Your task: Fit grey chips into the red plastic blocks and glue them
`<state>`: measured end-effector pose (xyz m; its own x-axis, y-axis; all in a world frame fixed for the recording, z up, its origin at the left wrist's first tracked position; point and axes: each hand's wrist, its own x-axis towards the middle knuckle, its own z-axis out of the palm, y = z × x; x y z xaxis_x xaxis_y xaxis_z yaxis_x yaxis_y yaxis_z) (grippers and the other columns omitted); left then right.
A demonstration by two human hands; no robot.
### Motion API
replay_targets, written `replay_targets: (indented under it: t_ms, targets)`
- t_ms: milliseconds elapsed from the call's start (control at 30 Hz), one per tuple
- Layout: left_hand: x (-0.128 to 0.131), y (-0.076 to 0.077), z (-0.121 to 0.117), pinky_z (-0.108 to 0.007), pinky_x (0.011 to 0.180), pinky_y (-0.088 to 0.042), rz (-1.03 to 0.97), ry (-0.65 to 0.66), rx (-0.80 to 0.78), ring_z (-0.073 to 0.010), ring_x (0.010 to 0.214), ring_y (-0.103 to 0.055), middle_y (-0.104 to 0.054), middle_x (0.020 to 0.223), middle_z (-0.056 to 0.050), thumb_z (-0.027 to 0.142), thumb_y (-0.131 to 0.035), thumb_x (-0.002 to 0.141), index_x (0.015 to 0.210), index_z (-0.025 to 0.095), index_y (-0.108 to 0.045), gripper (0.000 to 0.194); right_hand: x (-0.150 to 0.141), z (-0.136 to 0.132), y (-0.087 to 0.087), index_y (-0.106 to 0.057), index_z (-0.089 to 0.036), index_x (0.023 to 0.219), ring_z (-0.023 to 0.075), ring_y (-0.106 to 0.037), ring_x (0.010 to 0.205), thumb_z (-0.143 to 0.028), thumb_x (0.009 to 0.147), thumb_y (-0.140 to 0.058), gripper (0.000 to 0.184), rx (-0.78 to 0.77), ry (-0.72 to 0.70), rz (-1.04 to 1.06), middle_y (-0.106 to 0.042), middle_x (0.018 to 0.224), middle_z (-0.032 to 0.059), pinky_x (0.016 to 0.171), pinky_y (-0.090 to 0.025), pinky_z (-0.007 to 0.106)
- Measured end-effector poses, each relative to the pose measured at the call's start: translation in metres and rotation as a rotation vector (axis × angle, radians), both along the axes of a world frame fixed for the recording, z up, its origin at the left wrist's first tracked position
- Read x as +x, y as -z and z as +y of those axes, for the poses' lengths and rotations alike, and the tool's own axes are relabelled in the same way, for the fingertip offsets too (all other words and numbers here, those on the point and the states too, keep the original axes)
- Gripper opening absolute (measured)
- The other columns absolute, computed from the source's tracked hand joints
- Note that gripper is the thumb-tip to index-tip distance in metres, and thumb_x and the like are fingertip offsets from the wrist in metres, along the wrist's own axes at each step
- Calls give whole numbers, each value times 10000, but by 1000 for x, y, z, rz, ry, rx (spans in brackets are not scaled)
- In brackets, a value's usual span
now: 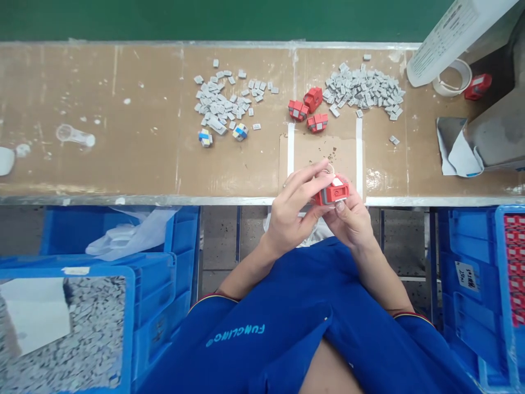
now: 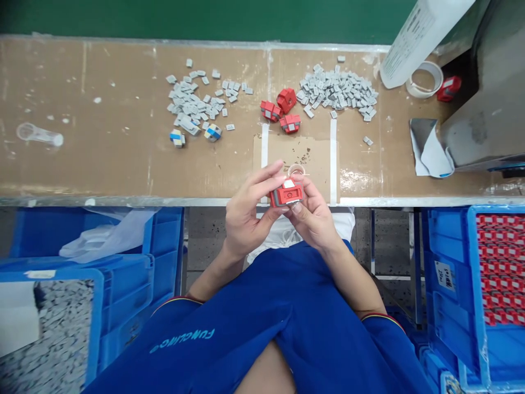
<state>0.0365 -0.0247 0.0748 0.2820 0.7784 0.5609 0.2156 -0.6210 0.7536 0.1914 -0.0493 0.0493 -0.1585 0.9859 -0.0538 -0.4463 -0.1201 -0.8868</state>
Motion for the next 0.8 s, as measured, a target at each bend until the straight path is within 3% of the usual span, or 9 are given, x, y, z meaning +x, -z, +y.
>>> replay_targets:
  t_ms: [133, 300, 400, 567, 667, 733, 800]
  targets:
    - [-6, 0, 2, -483, 1180, -551, -19, 58, 23, -278, 1420, -641, -687, 1489, -124, 288, -606, 1054, 1496, 272, -572, 443, 3, -1, -3, -598, -317, 1355, 227, -722, 1092, -585, 945, -730, 507, 106, 17, -184, -700, 1270, 75, 927, -653, 403]
    - [-13, -3, 0, -397, 1132, -597, 28, 43, -19, -247, 1324, -713, -745, 1406, -107, 284, -689, 1010, 1509, 252, -579, 512, 17, -5, -25, -658, -340, 1358, 235, -673, 1162, -288, 969, -746, 402, 460, 281, -598, -653, 1289, 75, 950, -625, 410]
    - [-16, -6, 0, -340, 1071, -626, 47, 35, -38, -225, 1228, -764, -789, 1320, -100, 286, -762, 958, 1456, 234, -633, 517, 30, -5, -38, -728, -313, 1238, 227, -684, 1113, -190, 944, -764, 321, 605, 259, -772, -689, 1183, 66, 930, -623, 406]
    - [-8, -14, 6, -345, 1067, -631, 21, 94, 32, -229, 1208, -773, -805, 1276, -109, 316, -825, 894, 1399, 223, -666, 538, 42, -5, -57, -738, -270, 1068, 215, -729, 1043, -176, 961, -743, 143, 580, 207, -833, -742, 1108, 48, 891, -624, 388]
    - [7, -23, 16, -369, 1072, -634, 52, 196, 85, -238, 1206, -773, -804, 1274, -119, 352, -816, 900, 1417, 220, -647, 561, 50, -8, -71, -713, -266, 1063, 212, -740, 1021, -134, 972, -705, 160, 616, 257, -972, -751, 1114, 53, 870, -625, 389]
    - [15, -27, 29, -371, 1038, -651, 88, 272, 77, -240, 1170, -785, -798, 1290, -124, 412, -800, 910, 1460, 218, -612, 613, 69, -12, -81, -700, -278, 1077, 218, -747, 1020, -121, 974, -685, 188, 629, 332, -1106, -765, 1117, 59, 869, -626, 408]
    - [16, -25, 50, -357, 992, -665, 144, 240, 37, -229, 1136, -791, -788, 1313, -120, 416, -761, 951, 1465, 220, -608, 572, 107, -22, -86, -703, -302, 1066, 236, -757, 1009, -161, 973, -689, 170, 579, 442, -1271, -787, 1097, 66, 858, -624, 442]
